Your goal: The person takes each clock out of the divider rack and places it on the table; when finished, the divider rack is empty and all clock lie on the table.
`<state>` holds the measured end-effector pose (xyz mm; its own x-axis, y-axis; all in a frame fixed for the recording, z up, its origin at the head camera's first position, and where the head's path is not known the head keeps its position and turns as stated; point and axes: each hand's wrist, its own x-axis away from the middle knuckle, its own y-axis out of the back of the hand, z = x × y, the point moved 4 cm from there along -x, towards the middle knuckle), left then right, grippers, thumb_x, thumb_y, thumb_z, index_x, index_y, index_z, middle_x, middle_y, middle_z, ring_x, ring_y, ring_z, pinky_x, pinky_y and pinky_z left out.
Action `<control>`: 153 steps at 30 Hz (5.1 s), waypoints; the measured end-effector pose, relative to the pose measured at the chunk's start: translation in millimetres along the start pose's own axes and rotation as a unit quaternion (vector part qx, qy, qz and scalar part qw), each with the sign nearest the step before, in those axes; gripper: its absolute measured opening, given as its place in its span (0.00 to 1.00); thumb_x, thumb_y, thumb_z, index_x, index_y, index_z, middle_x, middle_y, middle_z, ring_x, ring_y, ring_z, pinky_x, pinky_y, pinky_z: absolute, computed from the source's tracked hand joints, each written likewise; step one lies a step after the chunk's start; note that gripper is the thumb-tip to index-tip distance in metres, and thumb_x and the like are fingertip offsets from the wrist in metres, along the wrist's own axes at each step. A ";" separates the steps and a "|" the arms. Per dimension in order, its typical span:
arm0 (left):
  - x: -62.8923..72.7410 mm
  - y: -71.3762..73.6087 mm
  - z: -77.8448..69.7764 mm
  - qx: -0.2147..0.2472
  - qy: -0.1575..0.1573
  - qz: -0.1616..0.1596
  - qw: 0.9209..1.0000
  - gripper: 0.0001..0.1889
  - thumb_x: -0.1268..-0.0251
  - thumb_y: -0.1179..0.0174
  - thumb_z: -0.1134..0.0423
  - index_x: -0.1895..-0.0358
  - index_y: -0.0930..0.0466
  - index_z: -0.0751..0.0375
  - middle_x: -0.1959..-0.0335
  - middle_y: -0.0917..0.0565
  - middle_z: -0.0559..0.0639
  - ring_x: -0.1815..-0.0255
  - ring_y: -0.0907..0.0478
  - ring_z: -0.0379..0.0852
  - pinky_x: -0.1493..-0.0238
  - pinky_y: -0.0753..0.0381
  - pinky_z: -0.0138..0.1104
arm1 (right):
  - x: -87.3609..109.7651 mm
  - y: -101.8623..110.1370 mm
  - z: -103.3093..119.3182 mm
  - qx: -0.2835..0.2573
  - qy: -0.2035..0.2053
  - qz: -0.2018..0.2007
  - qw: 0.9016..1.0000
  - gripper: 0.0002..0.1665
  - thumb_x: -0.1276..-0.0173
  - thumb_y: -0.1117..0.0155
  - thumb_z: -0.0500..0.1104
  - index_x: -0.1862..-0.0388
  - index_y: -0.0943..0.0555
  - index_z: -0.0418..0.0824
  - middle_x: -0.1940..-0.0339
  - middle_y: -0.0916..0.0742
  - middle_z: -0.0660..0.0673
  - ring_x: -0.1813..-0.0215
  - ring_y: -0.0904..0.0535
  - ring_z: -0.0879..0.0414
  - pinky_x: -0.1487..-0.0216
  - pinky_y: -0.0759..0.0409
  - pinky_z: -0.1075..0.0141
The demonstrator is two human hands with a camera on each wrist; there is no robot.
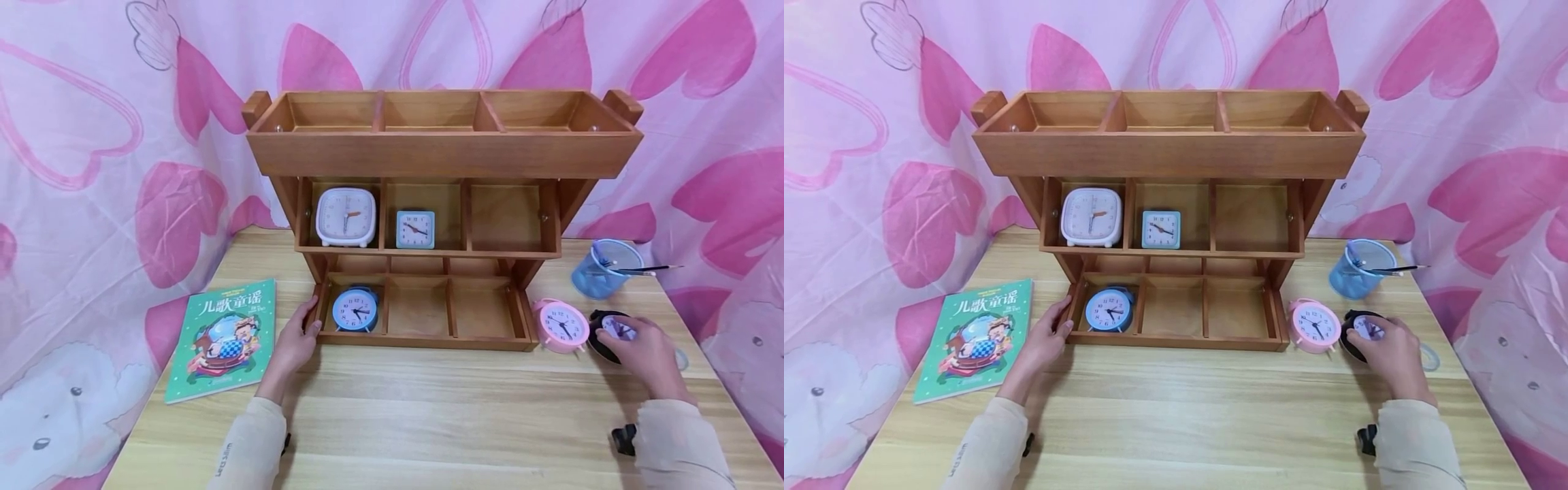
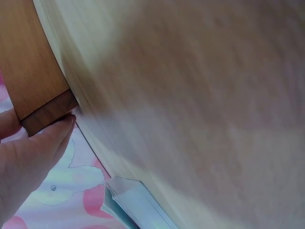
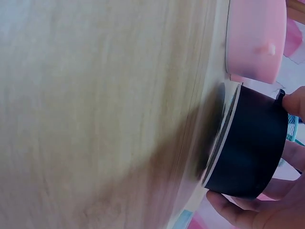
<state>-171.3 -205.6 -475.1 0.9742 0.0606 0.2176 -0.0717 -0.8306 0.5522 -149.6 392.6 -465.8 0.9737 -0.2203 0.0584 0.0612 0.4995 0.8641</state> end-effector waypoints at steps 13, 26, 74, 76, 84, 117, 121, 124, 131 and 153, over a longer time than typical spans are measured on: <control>2.8 -3.6 1.7 0.001 0.008 0.004 1.000 0.29 0.21 0.56 0.64 0.21 0.48 0.49 0.22 0.45 0.64 0.23 0.48 0.65 0.25 0.47 0.57 | 3.4 -7.4 2.3 0.013 0.028 -0.019 0.999 0.38 0.32 0.34 0.53 0.39 0.29 0.21 0.42 0.32 0.14 0.45 0.36 0.19 0.47 0.35 0.27; 1.4 -2.7 1.0 0.006 0.013 0.007 1.000 0.29 0.20 0.57 0.64 0.20 0.48 0.48 0.21 0.46 0.64 0.22 0.50 0.64 0.24 0.49 0.56 | 11.7 -3.4 16.8 0.012 0.011 -0.003 1.000 0.47 0.28 0.41 0.59 0.29 0.40 0.24 0.32 0.46 0.11 0.35 0.48 0.14 0.43 0.43 0.21; -0.1 -0.2 2.5 0.024 -0.016 0.003 1.000 0.28 0.21 0.56 0.64 0.21 0.47 0.51 0.22 0.44 0.63 0.23 0.46 0.63 0.24 0.47 0.54 | 47.7 -228.6 393.3 0.000 0.230 0.100 0.968 0.40 0.32 0.35 0.56 0.29 0.32 0.34 0.30 0.36 0.28 0.32 0.36 0.30 0.42 0.20 0.44; -0.6 0.0 1.8 0.025 -0.020 0.002 0.999 0.28 0.21 0.56 0.65 0.21 0.46 0.51 0.22 0.44 0.62 0.23 0.46 0.62 0.24 0.47 0.54 | 46.3 -228.2 394.0 0.000 0.222 0.102 0.970 0.41 0.33 0.33 0.56 0.29 0.32 0.35 0.31 0.35 0.27 0.32 0.35 0.31 0.43 0.20 0.44; -0.5 0.1 2.5 0.024 -0.006 0.004 1.000 0.29 0.20 0.56 0.64 0.20 0.47 0.47 0.21 0.45 0.63 0.22 0.48 0.64 0.24 0.49 0.54 | 47.5 -225.0 393.1 0.001 0.242 0.078 0.967 0.38 0.34 0.31 0.53 0.35 0.27 0.29 0.33 0.31 0.26 0.35 0.32 0.32 0.42 0.20 0.47; -1.5 0.7 3.9 -0.008 0.027 0.019 0.999 0.29 0.19 0.58 0.60 0.20 0.53 0.39 0.20 0.49 0.56 0.21 0.52 0.60 0.24 0.50 0.55 | 67.9 -63.2 240.3 -0.117 0.193 -0.051 0.973 0.33 0.45 0.22 0.53 0.47 0.19 0.33 0.41 0.24 0.33 0.42 0.31 0.40 0.49 0.22 0.44; -2.5 -0.8 4.4 -0.009 0.034 0.023 0.999 0.29 0.19 0.58 0.60 0.20 0.54 0.39 0.20 0.49 0.56 0.20 0.53 0.60 0.24 0.50 0.55 | 72.0 -39.1 194.9 -0.101 0.167 -0.087 0.977 0.31 0.44 0.23 0.52 0.48 0.18 0.34 0.43 0.22 0.32 0.43 0.29 0.37 0.49 0.27 0.42; -2.5 -1.6 4.1 -0.008 0.033 0.024 0.999 0.30 0.19 0.58 0.60 0.20 0.54 0.39 0.20 0.50 0.55 0.20 0.53 0.60 0.24 0.50 0.55 | 77.0 -20.2 161.0 -0.090 0.141 -0.130 0.977 0.30 0.46 0.21 0.50 0.50 0.18 0.33 0.44 0.20 0.30 0.44 0.28 0.33 0.49 0.31 0.41; -1.0 -2.0 2.5 -0.009 0.032 0.021 0.999 0.30 0.19 0.58 0.61 0.20 0.54 0.38 0.20 0.49 0.57 0.21 0.52 0.60 0.24 0.50 0.55 | 88.8 17.2 77.2 -0.074 -0.009 -0.150 0.986 0.36 0.42 0.24 0.51 0.43 0.21 0.29 0.41 0.23 0.23 0.39 0.32 0.27 0.41 0.35 0.33; -0.6 -3.5 4.7 -0.014 0.047 0.025 0.998 0.30 0.19 0.59 0.59 0.20 0.56 0.37 0.19 0.50 0.55 0.20 0.53 0.61 0.25 0.49 0.56 | 89.8 5.7 -43.2 0.035 -0.180 -0.019 0.983 0.51 0.37 0.34 0.65 0.39 0.32 0.20 0.41 0.31 0.15 0.41 0.37 0.23 0.42 0.37 0.33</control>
<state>-170.6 -205.4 -481.0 0.9448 0.0717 0.3197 -0.1277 -0.8179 0.5610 -52.3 411.9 -477.2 0.8299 -0.5255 0.1876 0.0680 0.4289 0.9008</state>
